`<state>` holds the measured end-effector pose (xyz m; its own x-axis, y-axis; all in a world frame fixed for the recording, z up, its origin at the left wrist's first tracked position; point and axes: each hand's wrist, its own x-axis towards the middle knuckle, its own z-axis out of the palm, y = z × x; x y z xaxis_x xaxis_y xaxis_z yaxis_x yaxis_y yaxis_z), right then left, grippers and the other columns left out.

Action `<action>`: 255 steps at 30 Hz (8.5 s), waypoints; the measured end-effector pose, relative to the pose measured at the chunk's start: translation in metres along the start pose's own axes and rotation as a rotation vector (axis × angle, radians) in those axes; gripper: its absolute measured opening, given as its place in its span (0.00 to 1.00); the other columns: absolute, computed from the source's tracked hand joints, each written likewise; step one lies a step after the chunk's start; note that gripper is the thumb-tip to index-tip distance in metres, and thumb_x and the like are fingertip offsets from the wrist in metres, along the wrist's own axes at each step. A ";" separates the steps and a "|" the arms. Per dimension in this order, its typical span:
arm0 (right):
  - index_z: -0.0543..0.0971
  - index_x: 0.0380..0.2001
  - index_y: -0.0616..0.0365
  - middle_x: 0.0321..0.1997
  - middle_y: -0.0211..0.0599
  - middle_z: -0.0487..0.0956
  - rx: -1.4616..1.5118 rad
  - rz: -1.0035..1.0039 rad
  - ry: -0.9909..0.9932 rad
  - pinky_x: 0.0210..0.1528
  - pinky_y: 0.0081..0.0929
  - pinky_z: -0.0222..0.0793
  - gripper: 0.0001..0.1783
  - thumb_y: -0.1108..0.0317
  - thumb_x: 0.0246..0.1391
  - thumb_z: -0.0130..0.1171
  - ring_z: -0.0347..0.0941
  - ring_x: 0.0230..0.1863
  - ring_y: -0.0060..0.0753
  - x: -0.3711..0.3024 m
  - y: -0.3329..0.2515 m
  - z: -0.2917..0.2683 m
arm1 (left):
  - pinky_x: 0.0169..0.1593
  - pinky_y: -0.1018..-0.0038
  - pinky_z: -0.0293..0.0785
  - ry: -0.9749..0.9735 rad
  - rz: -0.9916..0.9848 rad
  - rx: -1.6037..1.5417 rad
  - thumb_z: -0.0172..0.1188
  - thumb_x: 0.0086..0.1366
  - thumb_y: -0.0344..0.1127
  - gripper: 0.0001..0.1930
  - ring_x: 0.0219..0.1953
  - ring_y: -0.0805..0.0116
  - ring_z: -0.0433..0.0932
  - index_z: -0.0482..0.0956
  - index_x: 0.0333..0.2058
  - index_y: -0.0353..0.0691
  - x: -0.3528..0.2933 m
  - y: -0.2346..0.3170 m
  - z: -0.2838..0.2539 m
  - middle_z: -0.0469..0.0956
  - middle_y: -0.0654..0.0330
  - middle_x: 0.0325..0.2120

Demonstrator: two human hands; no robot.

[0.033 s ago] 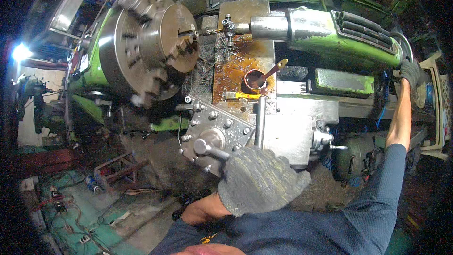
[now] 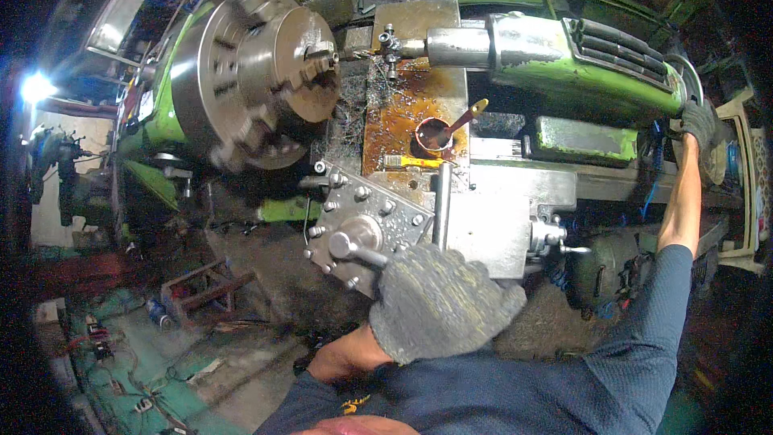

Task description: The person operates a green metal lathe, adjusting the tool post and controls while a metal workpiece spins. They apply cutting fluid to the workpiece and use a brush to clean metal shavings from the machine bed. Another person is visible in the background observing the process.

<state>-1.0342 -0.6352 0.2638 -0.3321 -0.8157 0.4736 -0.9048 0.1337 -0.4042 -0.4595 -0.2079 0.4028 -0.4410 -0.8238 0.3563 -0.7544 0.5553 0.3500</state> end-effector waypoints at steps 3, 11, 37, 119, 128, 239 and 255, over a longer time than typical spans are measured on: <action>0.80 0.49 0.53 0.40 0.55 0.82 -0.137 0.053 0.062 0.45 0.48 0.70 0.27 0.47 0.53 0.56 0.78 0.43 0.57 -0.005 -0.009 -0.002 | 0.23 0.60 0.66 -0.027 0.014 0.079 0.60 0.53 0.41 0.07 0.22 0.62 0.76 0.82 0.31 0.53 0.010 -0.002 -0.008 0.74 0.63 0.18; 0.72 0.62 0.54 0.57 0.53 0.78 0.195 -0.104 -0.121 0.58 0.41 0.67 0.37 0.40 0.59 0.56 0.73 0.59 0.54 -0.082 -0.020 -0.037 | 0.23 0.57 0.65 0.031 -0.204 0.341 0.61 0.58 0.42 0.07 0.19 0.59 0.74 0.82 0.29 0.47 -0.003 0.013 0.019 0.74 0.59 0.16; 0.71 0.62 0.61 0.58 0.35 0.76 0.905 0.023 -0.190 0.64 0.36 0.66 0.32 0.70 0.55 0.69 0.73 0.57 0.33 -0.205 0.066 -0.092 | 0.21 0.59 0.62 0.443 -0.370 0.530 0.67 0.56 0.39 0.16 0.16 0.56 0.69 0.73 0.13 0.44 0.010 0.021 0.038 0.69 0.57 0.13; 0.86 0.37 0.62 0.38 0.54 0.84 0.156 -0.921 -1.021 0.46 0.43 0.75 0.26 0.49 0.44 0.65 0.83 0.41 0.49 -0.224 -0.518 -0.009 | 0.21 0.55 0.62 0.680 -0.316 0.700 0.61 0.60 0.42 0.20 0.14 0.53 0.68 0.71 0.11 0.45 0.016 0.017 0.043 0.67 0.56 0.09; 0.81 0.46 0.57 0.42 0.52 0.84 0.315 -0.822 -0.876 0.49 0.46 0.74 0.27 0.50 0.46 0.65 0.81 0.44 0.54 -0.222 -0.394 -0.109 | 0.22 0.58 0.63 0.618 -0.327 0.597 0.64 0.59 0.42 0.18 0.16 0.55 0.70 0.73 0.13 0.45 0.012 0.008 0.049 0.71 0.57 0.13; 0.83 0.39 0.54 0.39 0.36 0.84 0.969 -0.816 -0.904 0.48 0.29 0.76 0.11 0.71 0.51 0.65 0.81 0.41 0.30 -0.331 -0.412 -0.026 | 0.61 0.57 0.65 0.645 -0.520 0.302 0.55 0.68 0.39 0.17 0.55 0.48 0.75 0.80 0.51 0.36 -0.093 -0.045 0.024 0.79 0.52 0.52; 0.84 0.40 0.57 0.38 0.36 0.85 1.003 -0.571 -0.871 0.46 0.26 0.76 0.11 0.65 0.56 0.67 0.80 0.40 0.21 -0.326 -0.417 -0.056 | 0.56 0.55 0.65 0.680 -0.533 0.317 0.54 0.69 0.42 0.17 0.51 0.47 0.76 0.81 0.48 0.38 -0.099 -0.054 0.023 0.80 0.51 0.47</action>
<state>-0.5634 -0.3934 0.3216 0.6000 -0.7477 0.2845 -0.1702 -0.4667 -0.8679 -0.3866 -0.1591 0.3285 0.3081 -0.6613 0.6839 -0.9180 -0.0180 0.3962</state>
